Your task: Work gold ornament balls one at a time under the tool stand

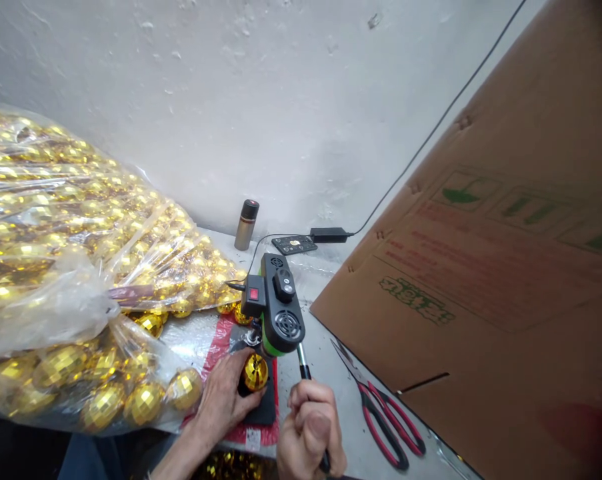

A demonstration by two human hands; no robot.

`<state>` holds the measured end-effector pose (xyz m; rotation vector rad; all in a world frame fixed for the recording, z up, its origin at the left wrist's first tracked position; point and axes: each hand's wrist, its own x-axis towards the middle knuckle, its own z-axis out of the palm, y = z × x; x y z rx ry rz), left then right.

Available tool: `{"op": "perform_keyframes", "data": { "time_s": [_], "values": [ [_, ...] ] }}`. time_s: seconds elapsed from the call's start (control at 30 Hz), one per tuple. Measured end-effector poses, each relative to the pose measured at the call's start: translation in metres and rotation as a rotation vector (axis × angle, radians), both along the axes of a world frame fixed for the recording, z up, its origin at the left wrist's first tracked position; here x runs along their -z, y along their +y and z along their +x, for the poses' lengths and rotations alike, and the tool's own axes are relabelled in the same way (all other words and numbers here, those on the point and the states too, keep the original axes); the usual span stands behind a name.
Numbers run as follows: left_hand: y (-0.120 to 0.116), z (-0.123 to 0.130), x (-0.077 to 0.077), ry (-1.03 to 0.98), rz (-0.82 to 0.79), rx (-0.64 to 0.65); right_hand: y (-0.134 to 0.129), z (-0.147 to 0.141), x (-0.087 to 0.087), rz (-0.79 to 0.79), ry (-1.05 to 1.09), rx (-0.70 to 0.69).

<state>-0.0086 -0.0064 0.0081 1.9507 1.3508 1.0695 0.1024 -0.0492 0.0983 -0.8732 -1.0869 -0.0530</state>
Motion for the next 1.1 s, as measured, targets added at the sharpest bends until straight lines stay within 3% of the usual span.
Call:
{"op": "perform_keyframes", "data": {
  "time_s": [0.47, 0.77, 1.0, 1.1],
  "values": [
    [0.003, 0.004, 0.017, 0.024, 0.080, -0.017, 0.005, 0.003, 0.006, 0.043, -0.044, 0.010],
    [0.004, 0.003, 0.012, 0.026, 0.028, -0.019, 0.006, 0.002, 0.009, 0.045, -0.007, -0.024],
    [0.004, 0.005, 0.006, 0.022, -0.012, -0.026, 0.011, -0.001, 0.034, 0.082, -0.107, 0.079],
    [0.004, 0.005, 0.004, 0.032, -0.027, -0.030, 0.018, -0.003, 0.048, 0.125, -0.052, 0.086]
  ]
}}
